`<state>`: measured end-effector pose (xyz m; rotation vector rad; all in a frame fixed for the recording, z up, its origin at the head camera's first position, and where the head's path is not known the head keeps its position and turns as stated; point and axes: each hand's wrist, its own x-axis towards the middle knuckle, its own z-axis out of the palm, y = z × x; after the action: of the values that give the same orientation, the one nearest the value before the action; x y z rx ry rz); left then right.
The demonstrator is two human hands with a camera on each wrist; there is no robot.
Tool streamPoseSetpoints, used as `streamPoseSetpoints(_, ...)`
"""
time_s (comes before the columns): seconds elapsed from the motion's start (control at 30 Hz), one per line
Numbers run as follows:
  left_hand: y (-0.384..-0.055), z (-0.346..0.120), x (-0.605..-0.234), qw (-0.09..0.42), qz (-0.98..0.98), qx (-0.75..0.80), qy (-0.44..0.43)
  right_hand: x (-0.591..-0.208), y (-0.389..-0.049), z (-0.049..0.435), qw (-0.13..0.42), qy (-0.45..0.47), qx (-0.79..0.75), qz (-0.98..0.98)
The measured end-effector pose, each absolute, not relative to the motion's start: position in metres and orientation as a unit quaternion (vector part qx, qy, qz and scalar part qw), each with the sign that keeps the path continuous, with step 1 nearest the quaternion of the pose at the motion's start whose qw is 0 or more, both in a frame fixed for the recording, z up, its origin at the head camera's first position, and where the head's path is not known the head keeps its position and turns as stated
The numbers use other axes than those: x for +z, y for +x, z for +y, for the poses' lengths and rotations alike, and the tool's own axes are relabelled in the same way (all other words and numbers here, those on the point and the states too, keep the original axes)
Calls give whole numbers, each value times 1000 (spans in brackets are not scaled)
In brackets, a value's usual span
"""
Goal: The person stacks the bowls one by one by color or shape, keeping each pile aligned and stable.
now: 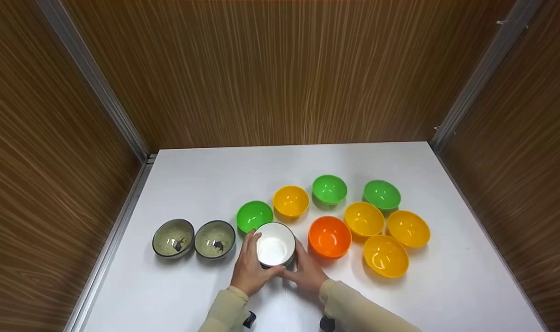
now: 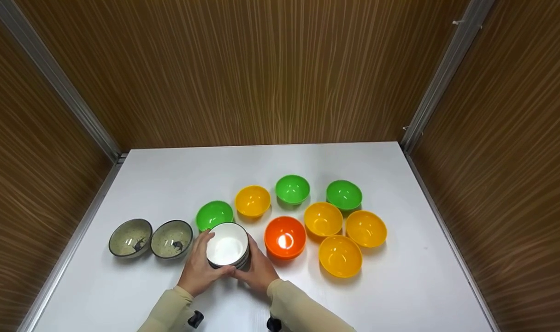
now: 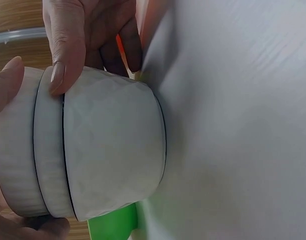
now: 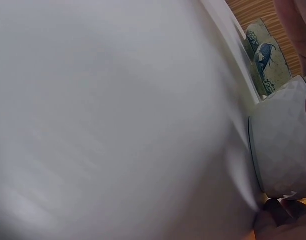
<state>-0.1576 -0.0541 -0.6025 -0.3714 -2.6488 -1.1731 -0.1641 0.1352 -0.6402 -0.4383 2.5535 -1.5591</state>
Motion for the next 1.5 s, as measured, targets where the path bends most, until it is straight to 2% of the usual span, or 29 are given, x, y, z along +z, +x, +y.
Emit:
streamPoseSetpoints(0.5, -166, -51, -605, 113, -903, -396, -125, -640, -166, 137, 96, -108, -520, 842)
streamPoseSetpoints(0.8, -174, -45, -603, 96, -902, -403, -122, -644, -169, 139, 71, -134, -562, 813)
streamPoseSetpoints(1.27, -188, -33, -601, 73, -903, -408, -117, -646, -162, 133, 25, -64, -494, 867)
streamPoseSetpoints(1.5, -195, -29, -599, 68, -907, -398, -118, -643, -162, 133, 29, -33, -487, 872)
